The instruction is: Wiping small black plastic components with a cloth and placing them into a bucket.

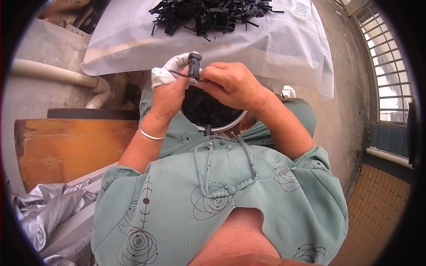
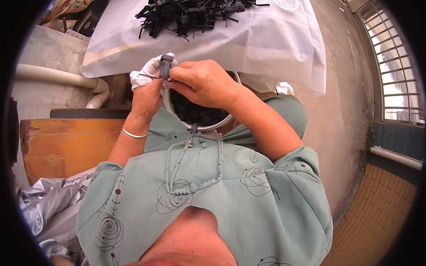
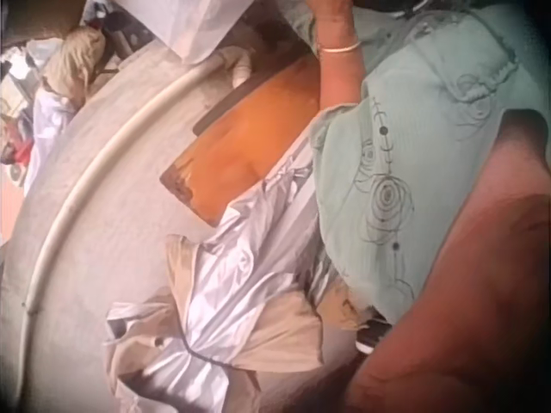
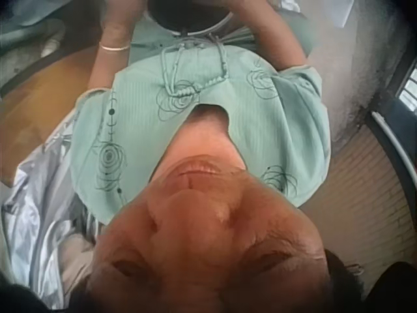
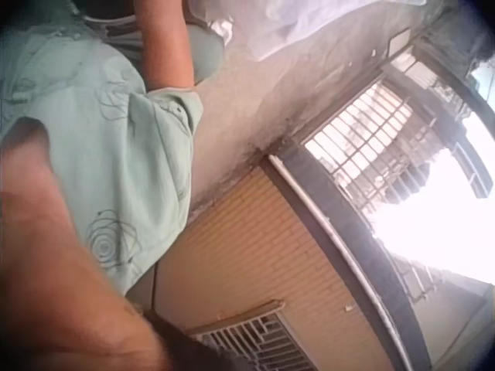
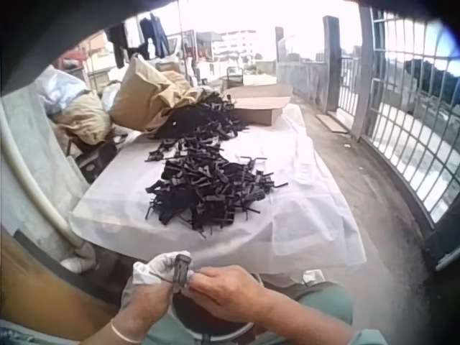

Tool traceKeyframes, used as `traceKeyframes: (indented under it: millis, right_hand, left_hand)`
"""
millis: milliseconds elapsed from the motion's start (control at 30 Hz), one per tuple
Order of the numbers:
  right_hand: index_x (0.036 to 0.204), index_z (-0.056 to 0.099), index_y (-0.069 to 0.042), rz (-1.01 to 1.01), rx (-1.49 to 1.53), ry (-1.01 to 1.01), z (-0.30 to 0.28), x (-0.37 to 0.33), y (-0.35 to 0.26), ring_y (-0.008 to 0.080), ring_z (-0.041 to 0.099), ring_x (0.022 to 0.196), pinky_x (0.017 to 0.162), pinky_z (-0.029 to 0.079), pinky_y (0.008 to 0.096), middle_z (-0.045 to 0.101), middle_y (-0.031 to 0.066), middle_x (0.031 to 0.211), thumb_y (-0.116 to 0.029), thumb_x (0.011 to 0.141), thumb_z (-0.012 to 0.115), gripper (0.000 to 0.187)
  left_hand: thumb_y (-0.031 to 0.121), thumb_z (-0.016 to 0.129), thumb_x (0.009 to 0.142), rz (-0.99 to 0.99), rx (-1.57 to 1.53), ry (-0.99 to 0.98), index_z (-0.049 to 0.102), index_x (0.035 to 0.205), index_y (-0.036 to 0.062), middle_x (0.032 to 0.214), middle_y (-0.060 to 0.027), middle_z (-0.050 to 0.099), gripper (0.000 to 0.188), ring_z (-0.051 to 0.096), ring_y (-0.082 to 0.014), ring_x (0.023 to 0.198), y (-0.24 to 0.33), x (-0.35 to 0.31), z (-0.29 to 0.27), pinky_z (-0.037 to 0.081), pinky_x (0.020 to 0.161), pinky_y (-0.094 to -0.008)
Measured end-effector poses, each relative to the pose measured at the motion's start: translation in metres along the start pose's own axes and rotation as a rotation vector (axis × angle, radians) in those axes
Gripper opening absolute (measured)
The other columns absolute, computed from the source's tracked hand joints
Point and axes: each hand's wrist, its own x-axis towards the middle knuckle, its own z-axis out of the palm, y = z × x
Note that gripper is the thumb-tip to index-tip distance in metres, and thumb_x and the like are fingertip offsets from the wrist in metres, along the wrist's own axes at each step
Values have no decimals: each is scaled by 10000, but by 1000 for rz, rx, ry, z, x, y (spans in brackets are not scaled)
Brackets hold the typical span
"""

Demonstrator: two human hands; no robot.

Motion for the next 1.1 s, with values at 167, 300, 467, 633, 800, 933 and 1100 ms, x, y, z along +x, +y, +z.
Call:
traceKeyframes:
  millis: [167, 300, 467, 633, 800, 933, 1100]
  right_hand:
    - [826, 580, -50, 116, 69, -117, -16, -1, 1, 301, 561, 618, 546, 450, 351, 566, 107, 709, -40, 727, 660, 127]
    - [822, 586, -51, 100, 101, -151, -11, 1, -2, 303, 561, 622, 548, 452, 353, 560, 102, 709, -39, 717, 664, 131]
    - [784, 569, -53, 123, -35, -119, -5, -1, -1, 297, 544, 582, 521, 440, 354, 542, 94, 683, -99, 714, 691, 147]
    - [776, 543, -39, 212, -114, -150, -18, 3, -9, 233, 468, 500, 472, 394, 307, 491, 81, 635, -188, 671, 759, 283]
    - [735, 523, -21, 62, -93, 293, 1, 8, -9, 191, 467, 493, 467, 390, 287, 479, 73, 597, -127, 709, 736, 240]
    - [752, 529, -18, 311, -14, 377, -4, 16, 4, 124, 432, 503, 484, 380, 255, 486, 46, 609, -103, 787, 668, 166]
    - [781, 529, 8, 446, 208, 187, -20, 16, 3, 98, 414, 580, 541, 386, 243, 485, 39, 620, -171, 887, 561, 210]
  left_hand:
    - [180, 518, 917, -283, -196, -171, 524, 1123, 17, 824, -35, 607, 263, 455, -38, 528, 16, -3, -8, 361, 455, -169]
    - [159, 514, 913, -385, -475, -242, 506, 1123, 40, 909, -54, 606, 242, 449, -35, 524, 22, -4, -5, 324, 410, -170]
    - [124, 541, 891, -337, -384, -219, 498, 1075, 52, 932, -48, 605, 202, 449, -29, 528, 29, -5, -5, 339, 422, -161]
    - [120, 527, 899, -161, -62, -140, 498, 1040, 49, 888, -12, 580, 160, 459, -17, 571, 25, 1, -2, 372, 466, -153]
    - [73, 477, 903, -120, -14, -218, 472, 1152, 4, 868, -21, 554, 258, 485, -50, 581, 28, 4, 14, 405, 479, -174]
    - [64, 507, 886, -167, -116, -301, 475, 1120, -19, 865, -44, 550, 251, 540, -73, 604, 32, 8, 16, 436, 488, -196]
    - [23, 520, 856, -129, 53, -242, 481, 1113, -26, 887, -52, 572, 264, 541, -67, 614, 31, 10, 18, 442, 499, -197]
